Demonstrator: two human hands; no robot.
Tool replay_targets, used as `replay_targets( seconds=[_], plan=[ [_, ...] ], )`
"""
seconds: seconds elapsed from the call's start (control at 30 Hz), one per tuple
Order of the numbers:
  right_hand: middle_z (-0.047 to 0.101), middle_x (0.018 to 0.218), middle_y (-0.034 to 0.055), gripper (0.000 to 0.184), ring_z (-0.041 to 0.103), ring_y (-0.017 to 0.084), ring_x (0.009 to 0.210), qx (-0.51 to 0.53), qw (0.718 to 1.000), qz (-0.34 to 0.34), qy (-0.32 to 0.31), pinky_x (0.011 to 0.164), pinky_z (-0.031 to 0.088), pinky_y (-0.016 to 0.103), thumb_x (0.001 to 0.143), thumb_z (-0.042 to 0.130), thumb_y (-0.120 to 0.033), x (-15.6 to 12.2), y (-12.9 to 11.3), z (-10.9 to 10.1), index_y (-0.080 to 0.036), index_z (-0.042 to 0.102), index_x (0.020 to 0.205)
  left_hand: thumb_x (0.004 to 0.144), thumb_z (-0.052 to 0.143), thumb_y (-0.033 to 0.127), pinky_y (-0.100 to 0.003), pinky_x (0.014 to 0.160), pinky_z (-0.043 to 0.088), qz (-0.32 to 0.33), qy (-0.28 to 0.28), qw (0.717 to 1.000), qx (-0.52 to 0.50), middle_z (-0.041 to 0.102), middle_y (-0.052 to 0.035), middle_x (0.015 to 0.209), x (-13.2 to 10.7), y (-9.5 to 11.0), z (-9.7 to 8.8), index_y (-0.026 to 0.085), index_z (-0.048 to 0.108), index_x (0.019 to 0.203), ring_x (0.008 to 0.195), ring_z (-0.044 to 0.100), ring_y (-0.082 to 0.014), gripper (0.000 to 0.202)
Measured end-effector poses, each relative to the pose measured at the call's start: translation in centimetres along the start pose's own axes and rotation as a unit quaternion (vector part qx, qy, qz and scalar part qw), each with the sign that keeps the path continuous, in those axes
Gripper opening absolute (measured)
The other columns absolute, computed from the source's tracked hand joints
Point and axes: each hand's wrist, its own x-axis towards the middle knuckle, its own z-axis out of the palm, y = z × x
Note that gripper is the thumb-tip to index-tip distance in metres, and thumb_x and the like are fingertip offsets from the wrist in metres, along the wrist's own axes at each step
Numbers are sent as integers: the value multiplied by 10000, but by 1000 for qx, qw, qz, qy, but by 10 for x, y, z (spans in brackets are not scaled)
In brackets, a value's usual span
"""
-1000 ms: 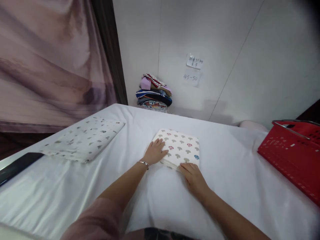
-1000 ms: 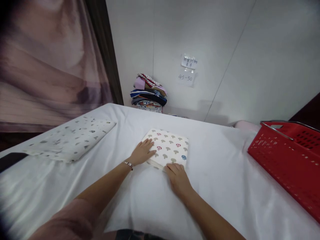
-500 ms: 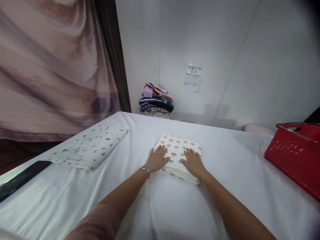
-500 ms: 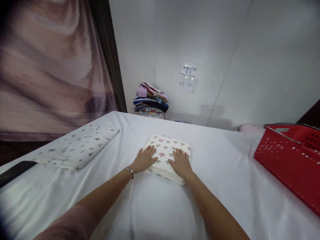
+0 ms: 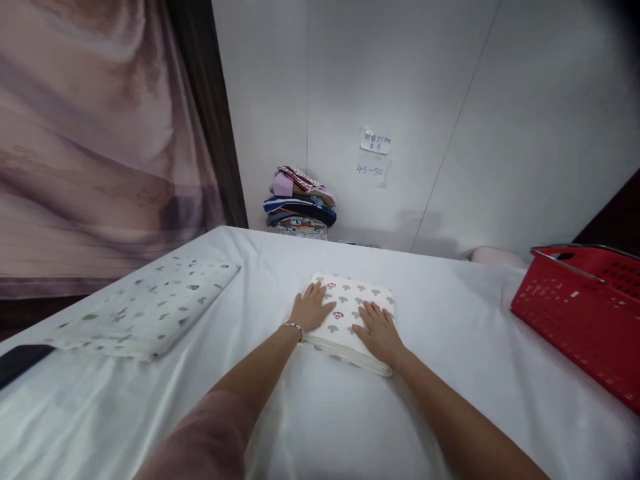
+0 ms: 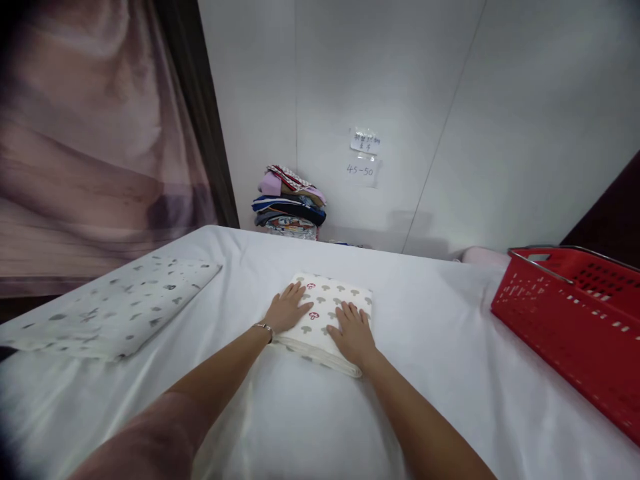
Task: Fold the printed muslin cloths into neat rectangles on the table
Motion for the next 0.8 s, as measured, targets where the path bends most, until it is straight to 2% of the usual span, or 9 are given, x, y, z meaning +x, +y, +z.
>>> replay_targets(
  seconds=[0.13,0.23,0.37,0.57,0.67,0.73,0.8],
  plan=[
    [217,1488,104,585,132,261,1373,16,999,18,-33,1077,126,473,899,317,-512,17,-1,-15,-179,345,1380,862,262,598,-529,1055,203,10,17,1000,-2,158,-54,1509,-1,-5,6,245,285,1392,1378,135,-254,637],
    [163,1501,117,623,78,260,1380,2,998,65,-4,1082,89,466,899,306,-511,44,6,-27,-143,297,1402,859,269,599,-518,1057,206,7,19,1000,-1,171,-48,1507,-2,-4,3,262,293,1385,1378,139,-247,625],
    [160,1502,113,646,76,257,1378,-17,991,132,-2,1081,81,456,903,272,-511,69,27,-20,-118,255,1416,857,271,602,-500,1065,203,1,9,1000,-9,158,-36,1511,-2,-2,2,271,286,1391,1380,132,-251,628],
    [175,1501,92,631,79,244,1376,-25,992,123,14,1078,82,449,904,244,-508,68,42,0,-137,257,1415,855,269,602,-513,1065,194,1,-2,1000,-19,133,-44,1514,-3,-4,2,251,269,1403,1383,112,-256,651],
    [209,1491,94,625,111,251,1370,-22,992,120,22,1074,93,457,903,257,-505,67,40,0,-136,278,1406,837,314,601,-561,1051,181,-9,-58,998,-14,137,-56,1513,4,-1,-12,261,300,1384,1378,129,-279,644],
    [236,1481,100,618,139,258,1362,-22,993,115,34,1070,104,464,903,267,-500,67,40,-1,-131,297,1398,827,320,613,-594,1035,178,-13,-90,996,-6,195,-67,1500,13,6,-24,266,366,1344,1366,166,-302,624],
    [255,1474,105,614,156,264,1357,-24,993,110,46,1067,112,470,904,269,-499,67,40,0,-127,312,1391,832,293,629,-597,1040,155,-5,-67,998,5,237,-73,1487,25,12,-32,259,405,1317,1363,172,-309,621]
  ],
)
